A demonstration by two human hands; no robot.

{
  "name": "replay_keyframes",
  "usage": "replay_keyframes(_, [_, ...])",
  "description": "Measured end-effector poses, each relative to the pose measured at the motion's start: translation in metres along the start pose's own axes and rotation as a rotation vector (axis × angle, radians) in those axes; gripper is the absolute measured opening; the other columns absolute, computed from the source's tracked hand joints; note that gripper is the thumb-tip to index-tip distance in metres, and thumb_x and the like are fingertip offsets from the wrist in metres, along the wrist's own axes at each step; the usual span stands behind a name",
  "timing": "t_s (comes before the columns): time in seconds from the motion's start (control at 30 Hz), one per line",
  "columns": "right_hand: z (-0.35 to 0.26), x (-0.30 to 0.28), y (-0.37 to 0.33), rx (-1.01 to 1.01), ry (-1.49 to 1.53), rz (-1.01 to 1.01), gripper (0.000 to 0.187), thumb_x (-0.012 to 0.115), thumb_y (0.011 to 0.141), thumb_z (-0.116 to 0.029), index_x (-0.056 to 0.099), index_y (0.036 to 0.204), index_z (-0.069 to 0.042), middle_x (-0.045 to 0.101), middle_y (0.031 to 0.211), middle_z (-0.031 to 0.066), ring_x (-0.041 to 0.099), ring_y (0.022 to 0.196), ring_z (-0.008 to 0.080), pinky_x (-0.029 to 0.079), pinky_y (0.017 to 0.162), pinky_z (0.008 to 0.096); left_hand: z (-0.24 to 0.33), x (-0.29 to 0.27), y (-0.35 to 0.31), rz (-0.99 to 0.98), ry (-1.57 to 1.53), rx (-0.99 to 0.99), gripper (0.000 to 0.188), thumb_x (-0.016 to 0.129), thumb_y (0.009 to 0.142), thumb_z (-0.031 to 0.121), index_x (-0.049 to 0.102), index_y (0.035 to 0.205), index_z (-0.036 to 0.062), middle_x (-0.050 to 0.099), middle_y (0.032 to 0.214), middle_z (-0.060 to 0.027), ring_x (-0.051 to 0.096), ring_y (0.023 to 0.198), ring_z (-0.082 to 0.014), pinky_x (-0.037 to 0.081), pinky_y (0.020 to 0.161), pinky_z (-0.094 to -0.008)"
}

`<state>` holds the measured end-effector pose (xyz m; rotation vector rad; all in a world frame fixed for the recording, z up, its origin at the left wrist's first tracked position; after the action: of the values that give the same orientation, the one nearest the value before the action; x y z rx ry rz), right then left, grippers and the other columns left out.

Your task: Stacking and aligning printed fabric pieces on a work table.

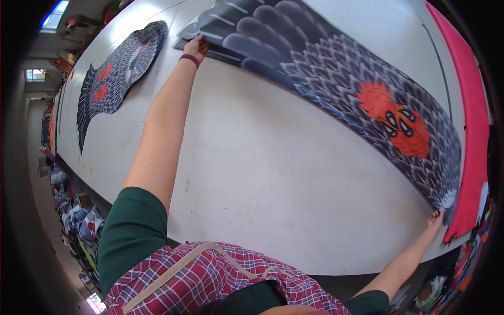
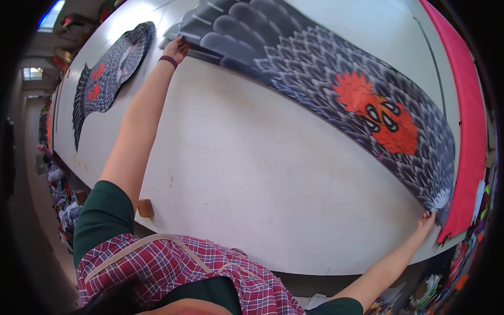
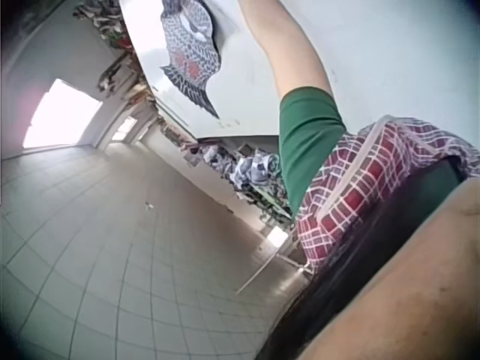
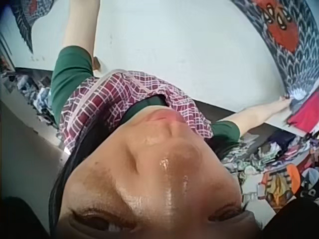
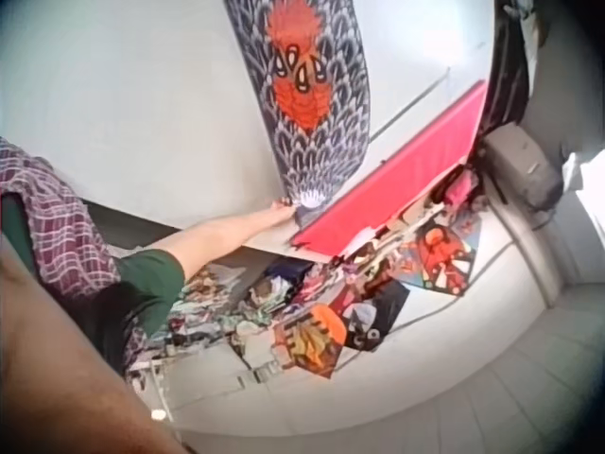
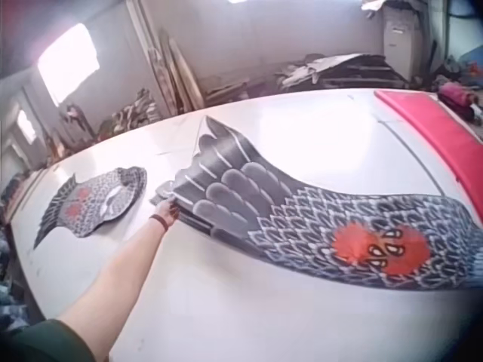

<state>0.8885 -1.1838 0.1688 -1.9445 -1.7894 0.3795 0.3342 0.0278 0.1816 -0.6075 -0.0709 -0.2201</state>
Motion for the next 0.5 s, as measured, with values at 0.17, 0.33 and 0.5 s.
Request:
replay_keyframes(0.17, [0.112, -0.048, 0.116, -0.103, 0.131, -0.021, 0.007, 0.066, 0.085, -0.001, 0.065, 0.092, -0.001, 0.064, 0.085, 0.0082, 0.061, 0.080, 0.0198, 0.052, 0.074, 0.0297, -0.184, 0.000, 0.030, -0.042, -0.013, 0.052, 0.013, 0.063, 0.092, 0.023, 0.063, 0.091, 0.0103, 0.062, 0.083, -0.0052, 0.060, 0.080, -0.0219, 0.051, 0.072, -0.0318])
replay_keyframes(0.33, [0.151, -0.041, 0.148, -0.296, 0.107, 0.286, 0.007, 0.067, 0.081, 0.006, 0.062, 0.083, 0.002, 0.064, 0.081, 0.0104, 0.064, 0.073, 0.0199, 0.053, 0.063, 0.0267, -0.264, 0.060, 0.008, 0.479, 1.469, 0.761, 0.065, 0.077, 0.078, 0.038, 0.055, 0.129, 0.0047, 0.055, 0.134, -0.0135, 0.048, 0.127, -0.0287, 0.040, 0.101, -0.0370])
replay_keyframes(0.5, [0.148, 0.005, 0.110, -0.261, 0.005, 0.451, 0.009, 0.066, 0.081, 0.008, 0.062, 0.086, 0.002, 0.066, 0.078, 0.0114, 0.065, 0.064, 0.0179, 0.055, 0.054, 0.0243, -0.244, 0.115, -0.021, 0.105, 1.624, 1.273, 0.057, 0.059, 0.093, 0.039, 0.043, 0.144, 0.0183, 0.045, 0.145, -0.0128, 0.041, 0.133, -0.0315, 0.031, 0.109, -0.0422])
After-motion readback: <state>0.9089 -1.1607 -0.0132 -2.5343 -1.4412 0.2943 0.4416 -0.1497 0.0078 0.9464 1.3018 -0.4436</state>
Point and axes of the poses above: each hand's wrist, its own y-axis towards the middle knuckle, its own x-axis out of the palm, z = x × y, the point moved 9 cm from there along y, towards the middle knuckle
